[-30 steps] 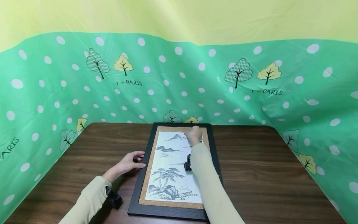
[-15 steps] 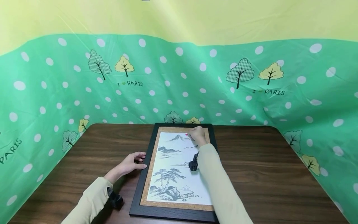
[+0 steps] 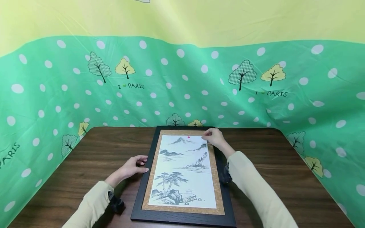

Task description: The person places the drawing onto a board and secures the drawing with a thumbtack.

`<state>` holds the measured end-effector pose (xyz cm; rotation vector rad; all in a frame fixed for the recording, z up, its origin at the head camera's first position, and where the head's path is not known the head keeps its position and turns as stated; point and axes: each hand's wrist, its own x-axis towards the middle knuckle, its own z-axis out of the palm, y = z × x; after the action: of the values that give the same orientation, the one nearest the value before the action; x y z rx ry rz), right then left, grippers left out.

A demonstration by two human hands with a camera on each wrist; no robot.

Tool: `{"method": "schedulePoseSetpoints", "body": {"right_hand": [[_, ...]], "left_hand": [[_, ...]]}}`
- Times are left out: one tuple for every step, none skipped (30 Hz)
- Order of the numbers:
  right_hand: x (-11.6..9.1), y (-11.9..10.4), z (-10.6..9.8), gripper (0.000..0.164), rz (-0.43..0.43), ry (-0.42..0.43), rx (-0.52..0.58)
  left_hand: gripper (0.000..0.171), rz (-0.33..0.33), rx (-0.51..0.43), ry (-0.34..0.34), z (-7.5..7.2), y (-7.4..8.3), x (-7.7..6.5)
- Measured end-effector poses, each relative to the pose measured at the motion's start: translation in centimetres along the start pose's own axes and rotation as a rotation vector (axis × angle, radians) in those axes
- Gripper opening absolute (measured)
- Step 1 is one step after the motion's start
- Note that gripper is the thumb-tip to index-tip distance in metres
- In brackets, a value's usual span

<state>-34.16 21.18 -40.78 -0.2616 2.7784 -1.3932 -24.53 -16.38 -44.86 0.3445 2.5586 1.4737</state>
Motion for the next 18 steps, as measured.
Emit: {"method": "schedulePoseSetpoints", "body": {"right_hand": [[-0.4, 0.2, -0.4, 0.023, -0.033, 0.005, -0.023], [-0.8, 0.4, -0.7, 0.023, -0.068, 0.012, -0.048], [-1.2, 0.6, -1.1, 0.022, -0.098, 0.018, -0.071], [-1.6, 0.8, -1.4, 0.022, -0.127, 0.023, -0.093], [-2.0, 1.0, -1.7, 0.021, -0.149, 0.026, -0.106], [-2.4, 1.3, -2.1, 0.021, -0.164, 0.033, -0.124], [-2.9, 1.4, -2.4, 0.021, -0.173, 0.039, -0.136], [-3.3, 1.6, -2.8, 0.022, -0.181, 0.045, -0.145], [-3.7, 1.7, -3.2, 0.022, -0.183, 0.049, -0.15], [-4.2, 1.9, -3.5, 0.023, -0.185, 0.053, -0.156], [-4.6, 2.0, -3.9, 0.023, -0.187, 0.056, -0.16], [-5.0, 2.1, -4.3, 0.024, -0.186, 0.061, -0.163], [-5.4, 2.2, -4.6, 0.025, -0.185, 0.066, -0.167], [-5.8, 2.3, -5.0, 0.025, -0.182, 0.069, -0.171], [-6.2, 2.3, -5.4, 0.026, -0.178, 0.068, -0.174], [-6.6, 2.4, -5.7, 0.026, -0.176, 0.068, -0.179], [-6.9, 2.4, -6.1, 0.026, -0.173, 0.07, -0.182], [-7.3, 2.5, -6.5, 0.026, -0.17, 0.072, -0.187]], "left_hand": [[0.053, -0.003, -0.001, 0.001, 0.0, 0.0, 0.0], [0.053, -0.006, -0.003, 0.002, 0.1, 0.0, 0.0], [0.053, -0.004, -0.002, 0.003, 0.1, 0.1, 0.0], [0.053, 0.0, 0.0, 0.004, 0.1, 0.1, 0.0], [0.053, -0.002, -0.001, 0.004, 0.1, 0.1, 0.0], [0.053, -0.002, -0.004, 0.006, 0.1, 0.1, 0.0], [0.053, -0.002, -0.006, 0.005, 0.2, 0.1, 0.0], [0.053, -0.002, -0.005, 0.004, 0.2, 0.0, 0.1], [0.053, 0.0, -0.005, 0.005, 0.2, 0.0, 0.1], [0.053, 0.001, -0.005, 0.004, 0.2, 0.0, 0.1], [0.053, -0.002, -0.005, 0.001, 0.2, 0.0, 0.1], [0.053, 0.0, -0.003, 0.001, 0.2, 0.0, 0.1], [0.053, 0.002, -0.001, -0.001, 0.2, 0.0, 0.1], [0.053, 0.003, 0.001, -0.002, 0.2, -0.1, 0.1], [0.053, 0.003, -0.001, -0.003, 0.2, -0.1, 0.1], [0.053, 0.005, 0.0, -0.002, 0.1, -0.1, 0.1], [0.053, 0.005, -0.001, -0.004, 0.1, -0.1, 0.1], [0.053, 0.011, -0.001, -0.005, 0.0, -0.1, 0.1]]}}
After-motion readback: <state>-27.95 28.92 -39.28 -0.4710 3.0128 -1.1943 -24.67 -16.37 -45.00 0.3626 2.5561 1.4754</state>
